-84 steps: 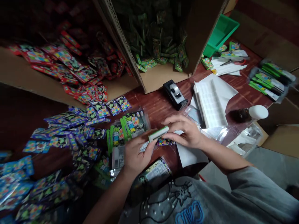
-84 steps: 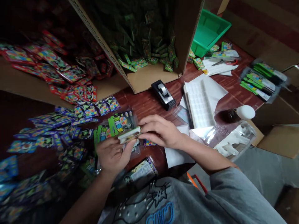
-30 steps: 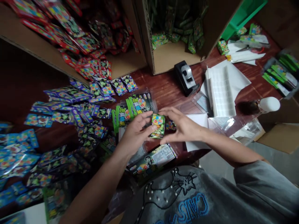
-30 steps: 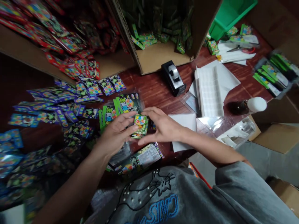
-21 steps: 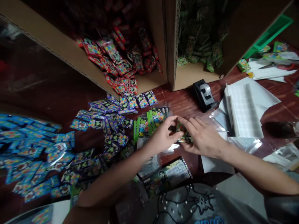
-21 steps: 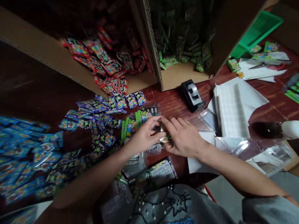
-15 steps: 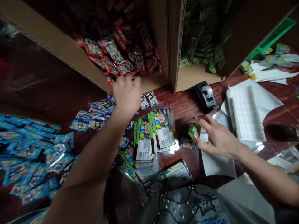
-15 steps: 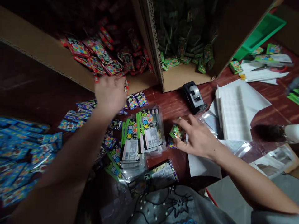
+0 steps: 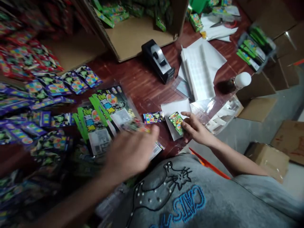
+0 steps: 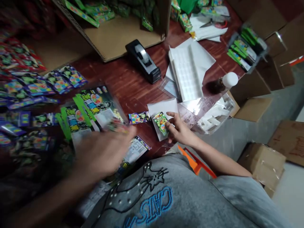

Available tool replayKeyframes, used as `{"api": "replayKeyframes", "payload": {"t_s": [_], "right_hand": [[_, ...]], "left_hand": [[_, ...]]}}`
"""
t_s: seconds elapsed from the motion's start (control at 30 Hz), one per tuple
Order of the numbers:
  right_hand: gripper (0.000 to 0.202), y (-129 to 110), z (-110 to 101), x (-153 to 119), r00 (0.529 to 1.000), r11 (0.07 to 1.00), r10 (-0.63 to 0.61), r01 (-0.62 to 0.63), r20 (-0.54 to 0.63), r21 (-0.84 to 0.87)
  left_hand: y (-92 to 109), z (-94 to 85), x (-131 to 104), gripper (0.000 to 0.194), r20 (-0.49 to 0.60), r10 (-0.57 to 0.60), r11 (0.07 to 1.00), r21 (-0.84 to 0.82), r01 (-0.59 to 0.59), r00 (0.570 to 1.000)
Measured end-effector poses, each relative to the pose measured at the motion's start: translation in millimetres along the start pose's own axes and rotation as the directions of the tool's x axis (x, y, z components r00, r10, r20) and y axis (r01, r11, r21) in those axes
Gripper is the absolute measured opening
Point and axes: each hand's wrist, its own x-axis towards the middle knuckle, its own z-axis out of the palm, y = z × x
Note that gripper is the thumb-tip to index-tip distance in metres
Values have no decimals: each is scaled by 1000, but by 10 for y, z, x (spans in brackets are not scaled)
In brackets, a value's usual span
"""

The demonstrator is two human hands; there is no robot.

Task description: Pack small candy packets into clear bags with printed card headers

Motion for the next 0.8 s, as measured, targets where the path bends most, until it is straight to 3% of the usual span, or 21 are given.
{"api": "replayKeyframes", "payload": {"t_s": [0.07, 0.13, 0.17, 0.23, 0.3, 0.33, 0.43, 0.57, 0.67, 0.73, 0.8], "right_hand": [[66, 197, 63, -143, 1000, 999, 6, -7, -22, -47], [68, 316, 60, -257, 997, 967, -60, 45, -53, -249], [71, 339, 23, -295, 991, 913, -116, 80, -66, -401], [82, 320, -113, -310, 966, 706, -256, 158, -40, -690], [95, 251, -289, -227, 919, 451, -367, 309, 141, -838], [101, 213, -370, -150, 880, 338, -387, 412, 274, -846], [111, 146, -513, 144, 709, 129, -347, 684, 614, -718], [110, 207, -468, 377, 579, 145, -422, 802, 697, -579], [110, 301, -395, 305, 512, 185, -520, 849, 684, -495], [105, 341, -381, 181, 507, 222, -564, 853, 652, -471], [103, 363, -396, 46, 531, 279, -585, 841, 613, -463]], "left_hand": [[225, 328, -185, 36, 123, 192, 970, 130, -207, 974], [311, 556, -286, 42, 200, 242, 919, 267, -291, 949], [314, 621, -310, 49, 190, 195, 917, 313, -248, 962], [271, 673, -322, 92, 114, 43, 926, 368, -83, 993], [210, 681, -304, 128, 69, -75, 926, 376, 44, 995], [185, 690, -291, 133, 72, -115, 923, 376, 80, 991], [158, 760, -273, 123, 88, -197, 912, 382, 149, 976], [246, 843, -373, 114, 19, -181, 924, 346, 163, 983], [378, 822, -533, 112, -43, -106, 953, 282, 114, 993], [463, 798, -632, 113, -113, -79, 980, 174, 99, 990], [527, 806, -696, 117, -174, -112, 991, 53, 123, 978]]}}
